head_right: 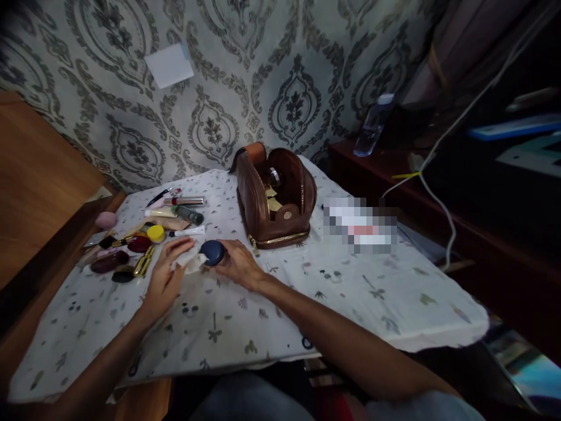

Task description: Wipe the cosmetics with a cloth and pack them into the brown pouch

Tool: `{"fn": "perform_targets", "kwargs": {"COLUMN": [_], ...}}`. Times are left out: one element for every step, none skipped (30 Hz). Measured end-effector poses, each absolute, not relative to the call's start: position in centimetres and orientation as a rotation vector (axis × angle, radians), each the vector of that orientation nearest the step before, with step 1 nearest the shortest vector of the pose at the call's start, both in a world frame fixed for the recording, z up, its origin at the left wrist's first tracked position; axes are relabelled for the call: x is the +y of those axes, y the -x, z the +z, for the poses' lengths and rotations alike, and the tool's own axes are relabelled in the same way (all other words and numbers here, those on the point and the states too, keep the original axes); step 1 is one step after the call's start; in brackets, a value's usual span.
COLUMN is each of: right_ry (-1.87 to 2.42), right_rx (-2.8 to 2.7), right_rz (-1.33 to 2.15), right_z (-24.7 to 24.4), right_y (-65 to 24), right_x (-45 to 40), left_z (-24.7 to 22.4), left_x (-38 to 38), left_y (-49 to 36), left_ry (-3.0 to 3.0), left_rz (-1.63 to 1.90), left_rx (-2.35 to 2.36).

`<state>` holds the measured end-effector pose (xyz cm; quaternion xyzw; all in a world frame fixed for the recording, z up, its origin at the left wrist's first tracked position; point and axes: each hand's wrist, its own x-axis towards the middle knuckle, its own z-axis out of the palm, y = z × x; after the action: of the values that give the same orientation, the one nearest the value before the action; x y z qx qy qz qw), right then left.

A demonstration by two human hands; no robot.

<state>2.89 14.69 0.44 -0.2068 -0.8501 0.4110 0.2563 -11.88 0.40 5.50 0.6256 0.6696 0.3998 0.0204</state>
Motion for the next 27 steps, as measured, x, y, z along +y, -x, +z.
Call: {"fn": "perform_targets", "kwargs": {"right_ry": [0.555,0.547,0.541,0.535,0.528,0.522,0.522,0.532,0.549,0.576,0.611,0.643,0.665,0.671,0.667,0.656,0.642,0.633,0.626,0.617,0.607,0.594,0.583,0.573,0.569,0.571,0.575], "right_rx": [-2.298,-2.288,-2.273,-2.253,-2.232,-2.217,-2.209,-2.206,-2.209,-2.216,-2.223,-2.23,-2.24,-2.252,-2.261,-2.266,-2.27,-2.27,-2.268,-2.265,-2.259,-2.25,-2.238,-2.228,-2.22,-2.217,-2.217], "right_rz": [1.124,1.13,1.133,1.135,1.136,1.138,1.141,1.145,1.149,1.149,1.144,1.131,1.114,1.097,1.083,1.076,1.078,1.082,1.087,1.09,1.094,1.098,1.102,1.108,1.115,1.124,1.132], "right_z": [0.3,0.2,0.0,-0.2,-0.4,-0.6,-0.7,-0.8,-0.8,-0.8,-0.7,-0.6,-0.5,-0.4,-0.2,-0.1,-0.1,0.0,0.0,0.0,0.0,-0.1,-0.1,-0.1,-0.1,-0.1,-0.1], "right_y": [-2.9,-2.8,-2.8,-2.7,-2.6,-2.6,-2.5,-2.4,-2.3,-2.3,-2.2,-2.3,-2.3,-2.3,-2.4,-2.5,-2.5,-2.5,-2.6,-2.5,-2.5,-2.5,-2.5,-2.5,-2.5,-2.5,-2.5], "right_x": [14.7,14.7,14.7,14.8,14.9,14.9,15.0,15.1,15.1,15.1,15.1,15.1,15.0,15.0,14.9,14.9,14.8,14.8,14.8,14.8,14.8,14.8,14.8,14.7,14.7,14.7,14.7], "left_z": [5.2,4.7,4.3,3.9,3.5,3.3,3.1,3.1,3.2,3.5,3.8,4.2,4.5,4.9,5.1,5.3,5.3,5.3,5.2,5.1,5.0,4.8,4.7,4.5,4.4,4.2,4.0], "left_x": [0.5,0.8,1.2,1.7,2.3,2.9,3.4,4.0,4.5,4.9,5.2,5.5,5.7,5.9,5.9,5.9,5.8,5.6,5.4,5.2,4.9,4.6,4.3,4.0,3.7,3.4,3.1], "left_y": [11.3,10.8,10.4,10.1,9.9,9.8,9.8,9.9,10.0,10.2,10.4,10.6,10.8,11.0,11.1,11.1,11.2,11.2,11.1,11.1,11.0,10.9,10.7,10.6,10.5,10.3,10.2], "left_ry": [-2.078,-2.203,-2.304,-2.383,-2.44,-2.476,-2.488,-2.482,-2.462,-2.43,-2.389,-2.343,-2.289,-2.227,-2.16,-2.097,-2.043,-1.999,-1.963,-1.933,-1.903,-1.871,-1.838,-1.81,-1.787,-1.77,-1.755], "left_rz": [1.149,1.032,0.905,0.784,0.682,0.608,0.559,0.543,0.55,0.569,0.591,0.608,0.613,0.612,0.607,0.603,0.602,0.6,0.596,0.587,0.57,0.549,0.527,0.509,0.498,0.491,0.488], "left_rx": [2.035,1.984,1.938,1.903,1.89,1.9,1.923,1.946,1.96,1.967,1.973,1.983,2.006,2.043,2.088,2.131,2.169,2.206,2.243,2.28,2.32,2.363,2.406,2.444,2.475,2.496,2.509]}}
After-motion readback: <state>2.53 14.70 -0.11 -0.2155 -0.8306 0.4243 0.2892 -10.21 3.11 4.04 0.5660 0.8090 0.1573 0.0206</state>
